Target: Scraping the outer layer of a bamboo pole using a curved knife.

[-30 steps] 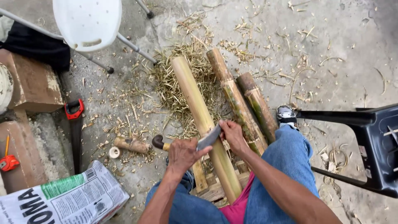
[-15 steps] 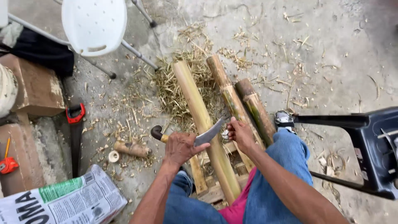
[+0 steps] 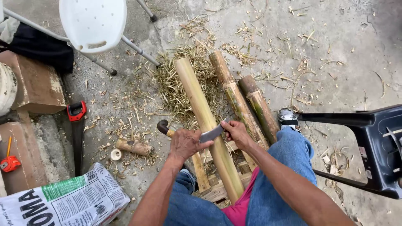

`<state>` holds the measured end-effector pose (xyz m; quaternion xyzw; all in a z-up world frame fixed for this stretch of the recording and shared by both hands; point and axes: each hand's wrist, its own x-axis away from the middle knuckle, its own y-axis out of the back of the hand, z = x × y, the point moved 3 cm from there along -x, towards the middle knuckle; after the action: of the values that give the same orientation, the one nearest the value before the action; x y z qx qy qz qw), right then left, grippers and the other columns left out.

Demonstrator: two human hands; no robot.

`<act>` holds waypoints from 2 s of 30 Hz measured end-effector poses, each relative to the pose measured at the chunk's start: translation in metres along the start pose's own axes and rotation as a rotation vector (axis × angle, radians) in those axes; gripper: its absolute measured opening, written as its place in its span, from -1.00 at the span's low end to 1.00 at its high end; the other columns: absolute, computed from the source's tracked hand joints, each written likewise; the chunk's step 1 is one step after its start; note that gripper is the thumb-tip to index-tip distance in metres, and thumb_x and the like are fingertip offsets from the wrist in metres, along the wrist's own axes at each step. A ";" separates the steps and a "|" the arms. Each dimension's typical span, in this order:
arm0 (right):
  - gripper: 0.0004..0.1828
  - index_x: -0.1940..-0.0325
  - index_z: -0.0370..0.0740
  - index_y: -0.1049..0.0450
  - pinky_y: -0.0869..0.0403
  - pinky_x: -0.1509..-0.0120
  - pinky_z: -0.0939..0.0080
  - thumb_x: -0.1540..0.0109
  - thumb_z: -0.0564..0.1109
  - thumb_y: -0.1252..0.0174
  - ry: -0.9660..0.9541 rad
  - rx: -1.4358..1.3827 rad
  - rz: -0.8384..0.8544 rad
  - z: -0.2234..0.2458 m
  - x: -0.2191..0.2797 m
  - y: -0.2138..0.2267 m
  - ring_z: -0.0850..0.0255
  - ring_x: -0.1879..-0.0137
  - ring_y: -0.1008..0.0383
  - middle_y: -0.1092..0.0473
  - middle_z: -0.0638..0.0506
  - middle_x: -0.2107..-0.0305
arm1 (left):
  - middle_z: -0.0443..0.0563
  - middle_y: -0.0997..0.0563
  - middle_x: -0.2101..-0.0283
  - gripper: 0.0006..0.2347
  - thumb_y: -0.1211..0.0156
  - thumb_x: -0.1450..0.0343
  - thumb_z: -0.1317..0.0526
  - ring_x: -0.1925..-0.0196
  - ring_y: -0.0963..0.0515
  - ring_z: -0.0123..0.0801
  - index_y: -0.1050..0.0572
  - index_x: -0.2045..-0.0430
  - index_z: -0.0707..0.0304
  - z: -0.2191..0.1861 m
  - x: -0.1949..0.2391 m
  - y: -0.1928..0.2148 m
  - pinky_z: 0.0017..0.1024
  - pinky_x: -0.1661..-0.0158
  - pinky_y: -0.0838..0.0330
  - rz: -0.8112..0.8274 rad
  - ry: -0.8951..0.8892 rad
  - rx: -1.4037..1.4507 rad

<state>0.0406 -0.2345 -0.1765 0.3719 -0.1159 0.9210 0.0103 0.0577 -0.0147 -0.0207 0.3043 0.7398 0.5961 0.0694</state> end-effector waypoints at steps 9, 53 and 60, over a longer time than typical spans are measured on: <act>-0.76 0.35 -0.21 -0.56 -0.31 0.56 0.30 -0.27 0.01 -0.24 0.032 -0.022 -0.115 0.003 0.017 -0.007 0.32 0.60 -0.27 -0.37 0.09 0.66 | -0.01 -0.50 0.78 -0.46 -0.13 -0.26 -0.40 0.74 -0.48 -0.29 -0.58 0.52 0.14 0.001 0.001 -0.001 -0.23 0.49 -0.37 -0.183 -0.076 0.006; -0.66 0.24 -0.25 -0.53 -0.41 0.04 0.10 -0.33 0.09 -0.16 0.839 0.639 -0.021 0.060 0.130 -0.088 0.16 0.15 -0.41 -0.46 -0.03 0.31 | -0.06 -0.34 0.74 -0.70 -0.21 -0.45 0.05 0.82 -0.29 -0.48 -0.41 0.50 0.35 -0.065 0.123 -0.115 -0.39 0.82 -0.22 -0.658 1.078 1.579; -0.59 0.35 -0.21 -0.55 -0.22 -0.24 -0.07 -0.38 0.12 -0.04 1.039 0.988 0.242 0.061 0.098 -0.144 0.06 0.05 -0.38 -0.48 -0.05 0.33 | -0.12 -0.32 0.73 -0.71 -0.13 -0.48 0.05 0.73 -0.25 -0.57 -0.49 0.50 0.31 -0.057 0.118 -0.106 -0.39 0.70 -0.09 -0.640 0.936 1.185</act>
<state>0.0266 -0.1146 -0.0374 -0.1677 0.2931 0.9182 -0.2071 -0.1034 -0.0107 -0.0723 -0.2154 0.9354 0.1232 -0.2519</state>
